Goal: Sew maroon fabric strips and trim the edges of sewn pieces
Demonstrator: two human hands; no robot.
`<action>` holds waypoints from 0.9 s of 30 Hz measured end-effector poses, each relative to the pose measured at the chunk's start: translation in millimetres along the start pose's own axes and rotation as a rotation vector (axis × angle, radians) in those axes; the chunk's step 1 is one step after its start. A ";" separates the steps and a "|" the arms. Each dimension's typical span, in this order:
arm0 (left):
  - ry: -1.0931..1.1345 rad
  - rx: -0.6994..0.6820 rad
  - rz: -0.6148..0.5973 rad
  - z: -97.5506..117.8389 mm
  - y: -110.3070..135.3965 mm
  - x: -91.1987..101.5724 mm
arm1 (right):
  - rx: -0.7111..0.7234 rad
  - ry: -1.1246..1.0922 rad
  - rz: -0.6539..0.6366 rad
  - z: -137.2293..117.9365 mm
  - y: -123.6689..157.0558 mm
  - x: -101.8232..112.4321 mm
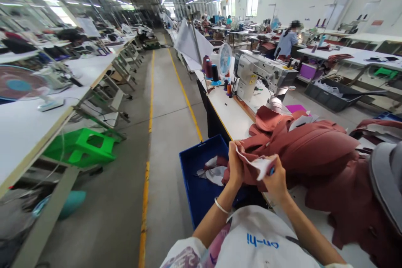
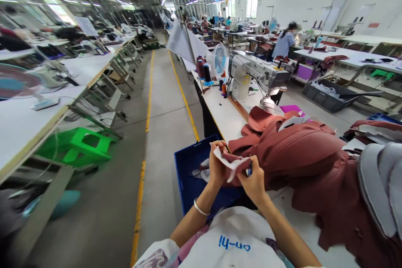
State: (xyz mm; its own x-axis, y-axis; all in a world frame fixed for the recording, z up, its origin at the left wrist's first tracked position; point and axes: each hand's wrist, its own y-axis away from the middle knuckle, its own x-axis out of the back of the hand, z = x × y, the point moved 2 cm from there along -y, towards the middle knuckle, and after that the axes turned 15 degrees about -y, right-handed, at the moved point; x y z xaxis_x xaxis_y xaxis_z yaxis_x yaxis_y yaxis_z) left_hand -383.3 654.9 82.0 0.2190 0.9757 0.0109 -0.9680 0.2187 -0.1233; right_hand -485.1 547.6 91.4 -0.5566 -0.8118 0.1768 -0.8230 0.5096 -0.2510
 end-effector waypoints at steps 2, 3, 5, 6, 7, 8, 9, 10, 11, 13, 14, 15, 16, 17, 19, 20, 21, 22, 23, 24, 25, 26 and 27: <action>-0.092 -0.152 -0.063 12.2 -0.9 17.5 | 0.001 -0.093 0.049 -10.0 -18.6 7.8; -0.176 -0.215 -0.143 15.2 0.2 24.5 | -0.003 -0.165 0.079 -15.1 -28.8 13.1; -0.342 -0.249 -0.339 15.1 4.9 33.2 | -0.031 -0.330 0.088 -23.9 -50.2 22.6; -0.397 -0.225 -0.398 13.9 7.4 35.5 | -0.048 -0.396 0.056 -27.3 -61.0 26.3; -0.430 -0.194 -0.417 13.3 9.6 36.7 | -0.052 -0.421 0.025 -30.0 -71.5 30.0; -0.447 -0.170 -0.400 14.0 11.2 37.3 | -0.039 -0.388 0.019 -32.0 -81.2 34.5; -0.455 -0.156 -0.356 16.1 11.9 37.4 | -0.004 -0.295 0.050 -33.6 -89.6 40.2; -0.456 -0.149 -0.299 19.2 11.9 37.6 | 0.047 -0.162 0.117 -35.2 -96.1 47.1; -0.452 -0.144 -0.252 22.8 11.4 37.7 | 0.107 -0.017 0.202 -37.1 -100.3 54.7; -0.425 -0.124 -0.203 29.2 9.7 38.4 | 0.209 0.203 0.277 -42.1 -102.3 67.6; -0.409 -0.110 -0.198 31.4 8.9 38.9 | 0.239 0.263 0.219 -44.8 -101.4 71.3; -0.396 -0.098 -0.201 32.8 8.3 39.4 | 0.263 0.306 0.104 -47.5 -99.8 72.5; -0.382 -0.090 -0.209 33.7 8.1 39.8 | 0.283 0.344 -0.052 -49.9 -97.9 71.4; -0.367 -0.086 -0.222 34.3 8.2 40.0 | 0.301 0.386 -0.223 -52.0 -96.2 68.4; -0.337 -0.102 -0.280 35.6 8.8 39.9 | 0.330 0.495 -0.495 -53.9 -95.5 60.4; -0.325 -0.120 -0.319 36.6 9.0 39.8 | 0.337 0.551 -0.583 -53.7 -97.1 56.6; -0.316 -0.140 -0.358 37.7 8.9 40.1 | 0.340 0.596 -0.648 -53.0 -99.8 53.4; -0.309 -0.158 -0.391 38.8 8.7 40.7 | 0.339 0.635 -0.694 -51.8 -102.8 51.0; -0.303 -0.172 -0.414 39.7 8.2 41.7 | 0.338 0.670 -0.728 -50.6 -105.8 49.5; -0.295 -0.180 -0.428 40.3 7.6 43.1 | 0.338 0.695 -0.754 -49.4 -108.2 48.7; -0.284 -0.180 -0.435 40.6 7.1 44.5 | 0.338 0.710 -0.777 -48.5 -109.8 48.5; -0.272 -0.175 -0.436 40.6 6.8 45.9 | 0.338 0.718 -0.790 -47.8 -110.5 48.8; -0.261 -0.167 -0.431 40.3 6.7 47.0 | 0.339 0.719 -0.795 -47.4 -110.4 49.4</action>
State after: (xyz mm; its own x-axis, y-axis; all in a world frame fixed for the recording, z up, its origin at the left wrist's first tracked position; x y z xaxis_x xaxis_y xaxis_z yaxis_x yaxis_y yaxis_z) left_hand -384.5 703.0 121.6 0.5344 0.7739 0.3399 -0.7593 0.6162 -0.2091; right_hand -427.2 464.8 173.0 0.0859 -0.4627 0.8823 -0.9610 -0.2721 -0.0491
